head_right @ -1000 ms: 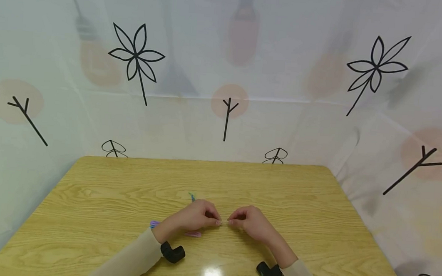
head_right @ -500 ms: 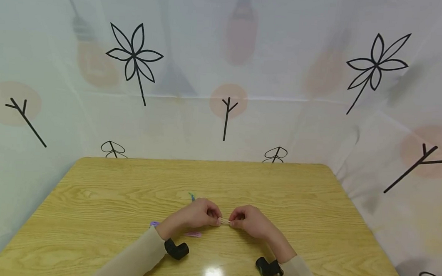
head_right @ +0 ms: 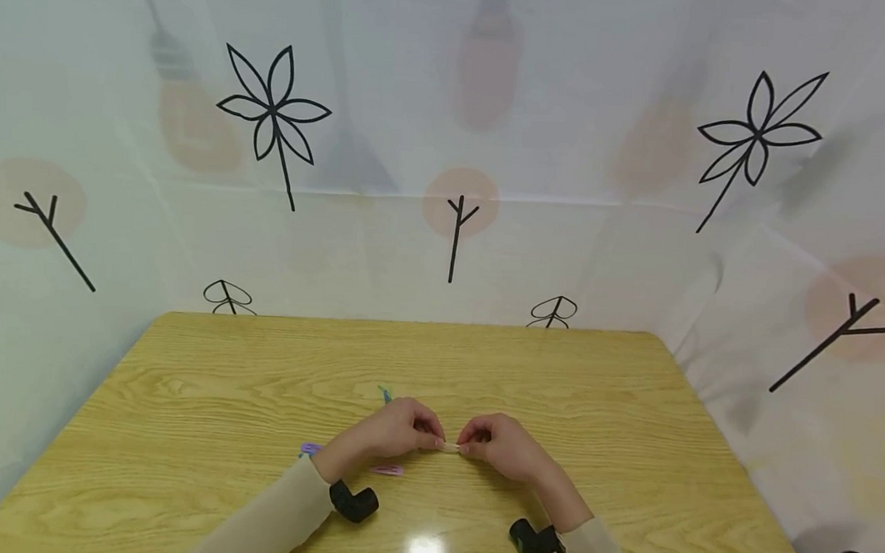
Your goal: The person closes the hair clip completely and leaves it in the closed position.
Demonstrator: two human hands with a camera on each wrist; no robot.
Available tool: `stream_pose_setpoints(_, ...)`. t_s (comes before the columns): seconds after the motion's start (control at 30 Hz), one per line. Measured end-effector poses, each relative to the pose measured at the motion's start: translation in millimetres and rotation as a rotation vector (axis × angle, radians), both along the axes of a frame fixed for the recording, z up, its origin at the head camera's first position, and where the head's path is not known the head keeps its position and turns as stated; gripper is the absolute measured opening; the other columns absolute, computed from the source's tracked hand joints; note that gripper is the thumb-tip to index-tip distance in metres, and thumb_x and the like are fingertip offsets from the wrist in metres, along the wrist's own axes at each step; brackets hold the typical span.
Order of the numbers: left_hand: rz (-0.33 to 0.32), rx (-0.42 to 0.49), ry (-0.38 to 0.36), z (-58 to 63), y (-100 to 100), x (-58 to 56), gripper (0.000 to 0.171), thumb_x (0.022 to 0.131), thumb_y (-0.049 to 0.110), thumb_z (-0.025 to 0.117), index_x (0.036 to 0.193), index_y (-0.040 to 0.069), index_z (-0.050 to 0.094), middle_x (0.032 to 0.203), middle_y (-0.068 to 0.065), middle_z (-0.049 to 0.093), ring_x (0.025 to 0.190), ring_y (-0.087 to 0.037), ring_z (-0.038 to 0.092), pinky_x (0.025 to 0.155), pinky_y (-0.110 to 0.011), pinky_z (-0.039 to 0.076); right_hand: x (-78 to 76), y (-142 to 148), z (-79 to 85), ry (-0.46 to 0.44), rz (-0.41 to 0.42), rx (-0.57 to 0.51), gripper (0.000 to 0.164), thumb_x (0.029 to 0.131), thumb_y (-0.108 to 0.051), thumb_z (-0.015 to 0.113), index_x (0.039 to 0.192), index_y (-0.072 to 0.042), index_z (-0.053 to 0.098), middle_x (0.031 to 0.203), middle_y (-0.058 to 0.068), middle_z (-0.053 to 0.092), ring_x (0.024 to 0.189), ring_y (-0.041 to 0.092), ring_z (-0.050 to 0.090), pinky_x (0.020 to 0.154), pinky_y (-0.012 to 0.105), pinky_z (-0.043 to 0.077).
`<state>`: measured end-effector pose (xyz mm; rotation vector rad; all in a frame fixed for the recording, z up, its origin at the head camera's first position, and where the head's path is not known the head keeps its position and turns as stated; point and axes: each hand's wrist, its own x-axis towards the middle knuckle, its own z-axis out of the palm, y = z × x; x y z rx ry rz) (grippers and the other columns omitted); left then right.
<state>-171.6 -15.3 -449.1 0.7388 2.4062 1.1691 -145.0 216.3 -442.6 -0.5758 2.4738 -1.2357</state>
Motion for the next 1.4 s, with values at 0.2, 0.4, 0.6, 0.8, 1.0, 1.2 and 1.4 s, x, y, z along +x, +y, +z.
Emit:
stream_pose_setpoints(0.2,0.004,0.005,0.0,-1.7,-0.4,-1.2,0.008,0.092,0.023,0.074,0.085,0.021,0.076,0.077,0.012,0.066,0.07,-0.005,0.056,0.067,-0.025,0.046,-0.8,0.5,-1.5,0.002,0.002,-0.006,0.007,0.096,-0.017,0.068,0.096,-0.011,0.071,0.085,0.0,0.063,0.074,0.017,0.053,0.067,0.028,0.043)
stream_pose_setpoints(0.4,0.006,0.017,-0.001,-2.2,0.4,-0.8,0.009,0.092,0.022,0.074,0.084,0.02,0.076,0.075,0.011,0.066,0.066,-0.006,0.054,0.064,-0.024,0.045,-1.1,1.1,-2.8,-0.002,-0.002,-0.009,0.006,0.096,-0.016,0.068,0.095,-0.011,0.071,0.084,0.001,0.062,0.074,0.017,0.053,0.066,0.028,0.043)
stream_pose_setpoints(0.6,-0.002,0.003,0.023,-1.0,1.2,-0.1,0.008,0.092,0.021,0.074,0.084,0.019,0.076,0.074,0.011,0.065,0.065,-0.005,0.052,0.062,-0.024,0.043,-1.7,1.4,-3.4,-0.012,-0.008,-0.011,0.006,0.096,-0.016,0.068,0.095,-0.01,0.071,0.084,0.001,0.062,0.074,0.017,0.053,0.066,0.028,0.043)
stream_pose_setpoints(0.8,-0.001,-0.004,0.032,-0.2,1.8,0.2,0.008,0.092,0.019,0.074,0.084,0.017,0.076,0.072,0.011,0.064,0.062,-0.006,0.052,0.06,-0.023,0.042,-1.3,1.4,-3.2,-0.012,-0.024,-0.018,0.007,0.096,-0.016,0.068,0.096,-0.009,0.071,0.084,0.001,0.062,0.074,0.018,0.053,0.065,0.028,0.043)
stream_pose_setpoints(1.0,0.005,-0.012,0.046,-0.3,3.8,0.7,0.008,0.091,0.019,0.074,0.083,0.017,0.075,0.072,0.011,0.063,0.063,-0.005,0.052,0.061,-0.023,0.043,-0.9,1.2,-3.6,-0.004,-0.041,-0.02,0.008,0.095,-0.018,0.069,0.095,-0.01,0.07,0.083,0.001,0.062,0.074,0.018,0.053,0.066,0.028,0.043)
stream_pose_setpoints(1.2,0.009,-0.003,0.038,-0.4,4.6,1.2,0.008,0.092,0.017,0.074,0.083,0.017,0.074,0.072,0.01,0.063,0.064,-0.005,0.055,0.061,-0.024,0.045,-0.1,1.3,-3.0,-0.011,-0.057,-0.033,0.008,0.095,-0.018,0.07,0.095,-0.01,0.071,0.083,0.002,0.062,0.074,0.018,0.052,0.064,0.028,0.043)
stream_pose_setpoints(1.4,0.011,-0.003,0.024,-0.1,4.3,1.6,0.007,0.092,0.018,0.073,0.085,0.018,0.075,0.073,0.01,0.064,0.065,-0.006,0.055,0.062,-0.024,0.045,1.0,1.3,-2.4,-0.019,-0.073,-0.04,0.009,0.094,-0.018,0.071,0.095,-0.009,0.071,0.083,0.002,0.062,0.075,0.019,0.052,0.064,0.028,0.042)
